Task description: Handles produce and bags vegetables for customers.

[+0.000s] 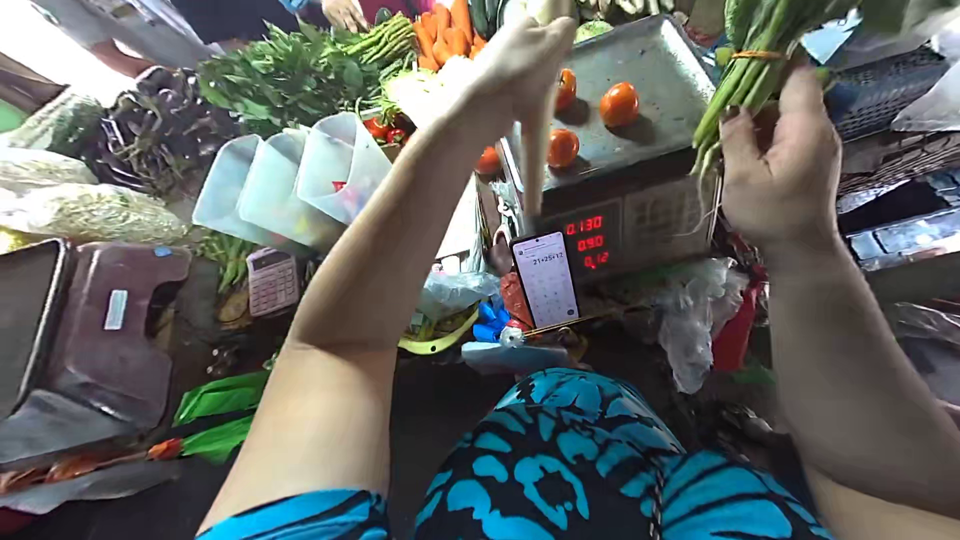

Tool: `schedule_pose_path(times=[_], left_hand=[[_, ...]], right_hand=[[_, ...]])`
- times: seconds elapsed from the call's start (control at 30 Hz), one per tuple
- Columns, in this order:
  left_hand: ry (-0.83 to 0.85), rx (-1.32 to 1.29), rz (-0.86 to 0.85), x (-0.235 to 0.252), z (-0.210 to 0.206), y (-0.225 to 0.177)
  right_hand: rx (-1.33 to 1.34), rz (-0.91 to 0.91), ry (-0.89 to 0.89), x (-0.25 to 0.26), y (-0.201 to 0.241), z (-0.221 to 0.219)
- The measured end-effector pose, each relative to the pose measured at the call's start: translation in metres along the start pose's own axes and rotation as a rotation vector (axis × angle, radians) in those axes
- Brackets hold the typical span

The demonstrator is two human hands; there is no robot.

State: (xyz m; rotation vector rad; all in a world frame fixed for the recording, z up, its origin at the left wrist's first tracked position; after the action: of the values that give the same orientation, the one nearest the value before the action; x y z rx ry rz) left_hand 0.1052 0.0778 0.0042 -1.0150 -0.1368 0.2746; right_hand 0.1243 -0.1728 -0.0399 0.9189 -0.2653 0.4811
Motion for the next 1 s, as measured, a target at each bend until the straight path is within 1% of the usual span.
schedule_pose_path(times=[0.07, 0.13, 0.2, 0.27, 0.3, 0.37, 0.47, 0.53, 0.6, 0.63, 0.67, 0.7, 0.73, 0.77, 0.8, 0.83, 0.87, 0.9, 0.93, 1.0], left_hand=[[-0.023, 0.229, 0.046, 0.031, 0.015, 0.010], [-0.002, 0.475, 0.086, 0.052, 0.014, 0.024], [0.042, 0.596, 0.112, 0.057, 0.000, 0.033], [0.054, 0.665, 0.108, 0.049, -0.011, 0.034], [0.050, 0.673, 0.096, 0.045, -0.014, 0.033], [0.029, 0.607, 0.064, 0.046, -0.016, 0.040], [0.023, 0.462, -0.041, 0.041, -0.012, 0.053], [-0.006, 0.358, -0.179, 0.017, -0.002, 0.061], [-0.101, 0.306, -0.231, -0.035, 0.012, 0.068], [-0.154, 0.329, -0.208, -0.072, 0.016, 0.078], [-0.148, 0.389, -0.113, -0.109, 0.016, 0.097], [-0.070, 0.461, 0.046, -0.146, 0.010, 0.121], [0.060, 0.520, 0.197, -0.178, -0.003, 0.148], [0.185, 0.540, 0.310, -0.205, -0.020, 0.176], [0.253, 0.532, 0.367, -0.226, -0.039, 0.202], [0.266, 0.505, 0.382, -0.240, -0.058, 0.225], [0.247, 0.475, 0.374, -0.249, -0.078, 0.244], [0.192, 0.445, 0.348, -0.255, -0.096, 0.258], [0.120, 0.434, 0.314, -0.258, -0.110, 0.267], [0.000, 0.474, 0.273, -0.262, -0.124, 0.271]], right_hand=[[-0.116, -0.050, -0.003, 0.017, -0.010, 0.003], [-0.194, -0.092, 0.024, 0.028, -0.017, -0.001], [-0.239, -0.096, 0.056, 0.033, -0.023, -0.007], [-0.267, -0.079, 0.090, 0.035, -0.027, -0.014], [-0.274, -0.063, 0.107, 0.035, -0.028, -0.017], [-0.281, -0.041, 0.120, 0.033, -0.029, -0.019], [-0.285, -0.001, 0.076, 0.024, -0.023, -0.015], [-0.295, 0.053, 0.004, 0.001, -0.015, -0.008], [-0.312, 0.166, -0.103, -0.032, -0.008, 0.005], [-0.305, 0.217, -0.155, -0.050, -0.009, 0.009], [-0.294, 0.266, -0.204, -0.070, -0.013, 0.011], [-0.280, 0.311, -0.233, -0.092, -0.017, 0.011], [-0.269, 0.335, -0.235, -0.115, -0.022, 0.008], [-0.262, 0.341, -0.218, -0.136, -0.028, 0.005], [-0.247, 0.327, -0.182, -0.155, -0.037, 0.000], [-0.218, 0.304, -0.130, -0.171, -0.046, -0.004], [-0.195, 0.279, -0.084, -0.184, -0.056, -0.009], [-0.183, 0.260, -0.061, -0.194, -0.065, -0.012], [-0.180, 0.249, -0.055, -0.202, -0.073, -0.016], [-0.203, 0.236, -0.068, -0.206, -0.084, -0.018]])
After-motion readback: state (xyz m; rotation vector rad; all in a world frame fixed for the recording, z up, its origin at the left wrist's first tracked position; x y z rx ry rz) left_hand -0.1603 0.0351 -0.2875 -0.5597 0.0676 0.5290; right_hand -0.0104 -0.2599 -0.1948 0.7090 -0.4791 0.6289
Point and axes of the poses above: each hand's wrist, its own x-axis towards the middle knuckle, its own z-axis out of the back of the hand, y = z × x, the point moved 7 cm from there along x, towards the middle knuckle, and after that the axes turned 5 degrees about x, right-handed, at the moved point
